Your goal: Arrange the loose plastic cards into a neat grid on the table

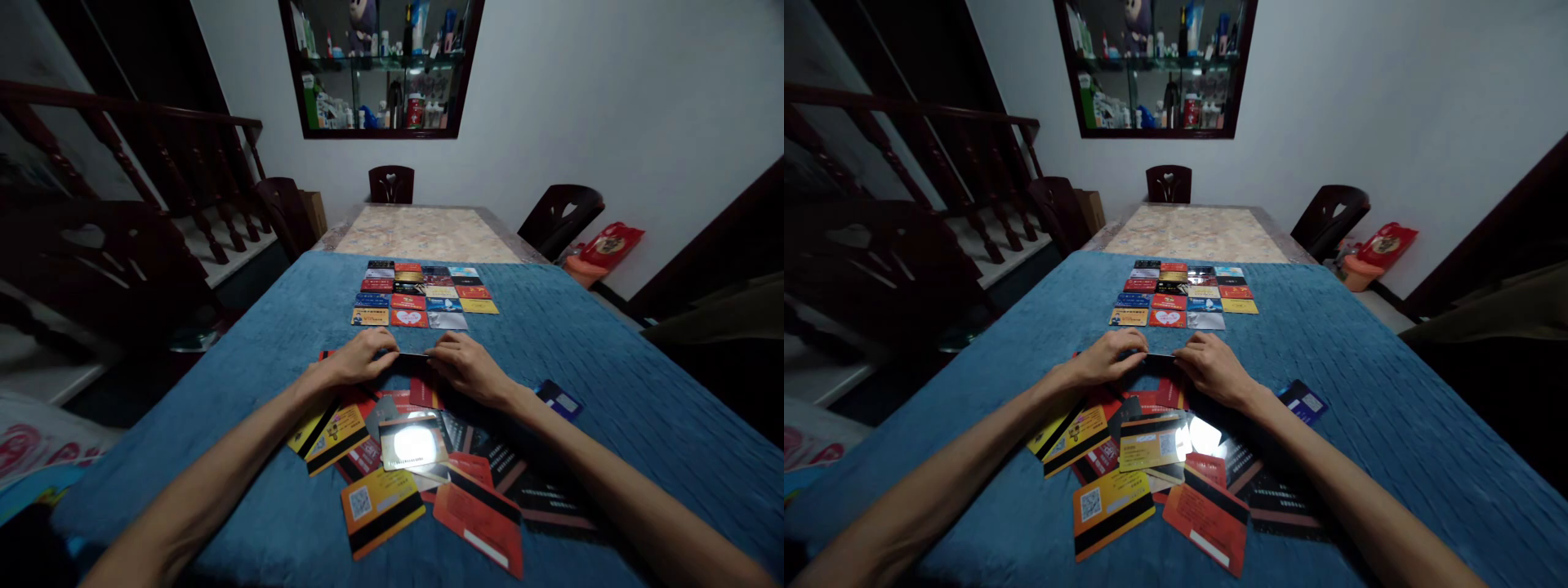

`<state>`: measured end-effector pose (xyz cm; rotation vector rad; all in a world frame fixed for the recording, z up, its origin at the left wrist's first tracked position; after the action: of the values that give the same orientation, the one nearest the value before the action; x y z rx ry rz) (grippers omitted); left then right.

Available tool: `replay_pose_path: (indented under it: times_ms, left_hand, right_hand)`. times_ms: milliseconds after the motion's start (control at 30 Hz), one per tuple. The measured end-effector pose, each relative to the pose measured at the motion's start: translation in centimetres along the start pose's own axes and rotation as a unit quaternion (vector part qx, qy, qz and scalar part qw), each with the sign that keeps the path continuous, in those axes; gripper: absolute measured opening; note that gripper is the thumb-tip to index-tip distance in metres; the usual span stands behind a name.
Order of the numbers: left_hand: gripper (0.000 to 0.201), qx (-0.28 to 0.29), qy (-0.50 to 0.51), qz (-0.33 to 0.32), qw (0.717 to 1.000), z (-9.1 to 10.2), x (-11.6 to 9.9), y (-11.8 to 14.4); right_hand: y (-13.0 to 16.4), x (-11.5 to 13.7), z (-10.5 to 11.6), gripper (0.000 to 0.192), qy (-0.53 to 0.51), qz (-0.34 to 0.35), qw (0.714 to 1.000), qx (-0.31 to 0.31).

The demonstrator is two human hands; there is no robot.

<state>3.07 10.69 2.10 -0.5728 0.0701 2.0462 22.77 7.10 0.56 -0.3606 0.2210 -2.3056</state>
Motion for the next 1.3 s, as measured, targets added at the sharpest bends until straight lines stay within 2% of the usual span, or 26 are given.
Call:
replay_pose_path:
  times_ms: [233,467,667,833,1033,1300]
  left_hand:
    - [0.014,-0.006,-0.021,0.034,0.999,-0.3,0.7,0.0]
    - [0.014,-0.018,-0.034,0.056,0.998,-0.5,1.2,0.0]
    - [0.015,-0.031,-0.046,0.066,0.996,-0.7,1.3,-0.1]
    - [0.018,-0.050,-0.053,0.070,0.995,-1.0,1.0,-0.1]
    - [0.028,-0.065,-0.049,0.091,0.993,-1.6,1.1,0.0]
    - [0.028,-0.101,-0.018,0.100,0.990,-1.1,1.4,0.0]
  right_hand:
    - [0.1,-0.4,-0.3,0.035,0.002,-0.057,0.998,0.007]
    - [0.1,-0.1,-0.1,0.036,0.025,-0.114,0.993,-0.023]
    - [0.1,0.0,-0.4,0.030,0.047,-0.110,0.992,-0.050]
    - [-0.1,-0.1,-0.7,0.030,0.076,-0.119,0.989,-0.039]
    - [-0.3,0.3,-1.1,0.044,0.117,-0.136,0.984,-0.008]
    - [-0.4,1.2,-0.5,0.045,0.141,-0.137,0.980,-0.013]
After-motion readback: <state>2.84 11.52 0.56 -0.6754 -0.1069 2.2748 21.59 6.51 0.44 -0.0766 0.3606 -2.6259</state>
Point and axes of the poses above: each hand's wrist, its own y-axis away from the middle knuckle, its own z-axis out of the back of the hand, x = y × z, the point moved 4 cm from there along -y, towards the middle knuckle, and after that the axes turned 10 degrees about x, right-handed, at the moved point
